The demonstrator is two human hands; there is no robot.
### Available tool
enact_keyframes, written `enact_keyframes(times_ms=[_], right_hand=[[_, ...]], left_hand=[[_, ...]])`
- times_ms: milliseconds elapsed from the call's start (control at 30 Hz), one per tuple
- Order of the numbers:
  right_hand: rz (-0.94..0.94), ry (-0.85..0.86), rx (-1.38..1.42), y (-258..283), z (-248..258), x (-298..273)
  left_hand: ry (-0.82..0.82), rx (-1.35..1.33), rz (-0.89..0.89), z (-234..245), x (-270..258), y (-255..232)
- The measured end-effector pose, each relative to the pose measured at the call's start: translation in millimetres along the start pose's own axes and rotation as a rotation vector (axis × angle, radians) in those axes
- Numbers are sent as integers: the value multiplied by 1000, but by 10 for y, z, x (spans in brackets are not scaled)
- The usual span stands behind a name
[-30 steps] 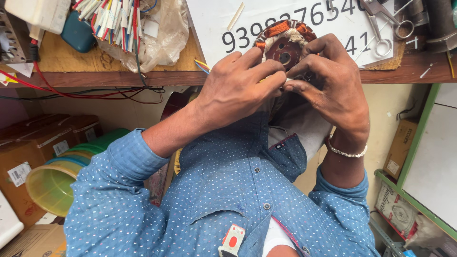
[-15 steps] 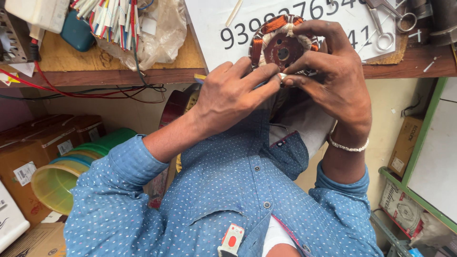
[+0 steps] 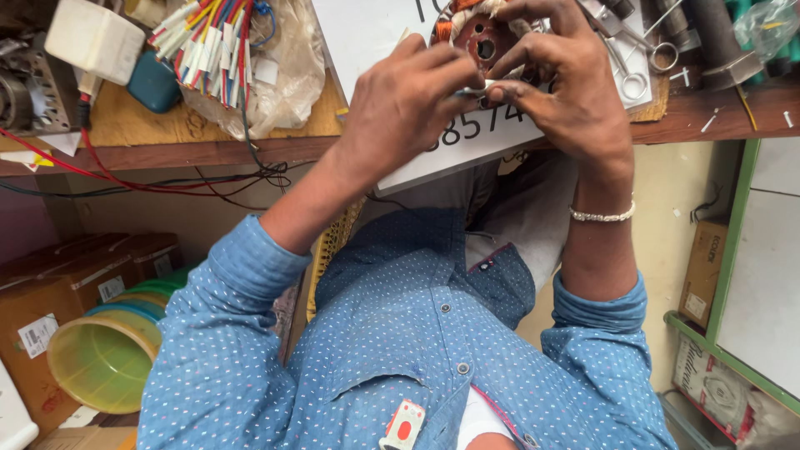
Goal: The person secures a circular copper-wound electrical component using white zip ties. They thread the ties through the component, tighten them with a green-handled screwdriver, and trim the excess with scissors. The person repeats this process for multiple zip ties.
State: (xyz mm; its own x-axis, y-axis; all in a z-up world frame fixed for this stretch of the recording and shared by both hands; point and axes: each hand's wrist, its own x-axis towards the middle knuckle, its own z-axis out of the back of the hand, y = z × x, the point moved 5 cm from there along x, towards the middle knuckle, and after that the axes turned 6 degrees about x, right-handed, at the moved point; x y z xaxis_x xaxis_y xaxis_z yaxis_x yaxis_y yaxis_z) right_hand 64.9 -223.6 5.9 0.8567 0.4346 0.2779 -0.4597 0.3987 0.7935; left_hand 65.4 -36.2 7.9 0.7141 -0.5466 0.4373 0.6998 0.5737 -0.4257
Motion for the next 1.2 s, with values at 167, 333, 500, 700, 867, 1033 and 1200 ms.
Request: enact_keyframes(times_ms=[167, 333, 500, 700, 867, 1033, 1200], right_hand=[[-51, 50, 53, -113, 16, -11], [-130, 103, 148, -165, 60, 16], [-205, 122, 254, -172, 113, 54], [-150, 128, 249, -153, 83, 77], [-100, 55, -25, -65, 60, 56], [-489, -130, 240, -145, 31, -100], [-293, -233, 98, -17, -56, -118]], left_hand=[[117, -189, 129, -70, 40, 115], [144, -190, 138, -114, 42, 152], [35, -158, 82, -84, 34, 113], [-88, -42, -21, 8, 63, 158], [36, -238, 12, -97, 60, 224], [72, -207, 44, -142, 49, 266], [77, -319, 42, -147, 47, 261]])
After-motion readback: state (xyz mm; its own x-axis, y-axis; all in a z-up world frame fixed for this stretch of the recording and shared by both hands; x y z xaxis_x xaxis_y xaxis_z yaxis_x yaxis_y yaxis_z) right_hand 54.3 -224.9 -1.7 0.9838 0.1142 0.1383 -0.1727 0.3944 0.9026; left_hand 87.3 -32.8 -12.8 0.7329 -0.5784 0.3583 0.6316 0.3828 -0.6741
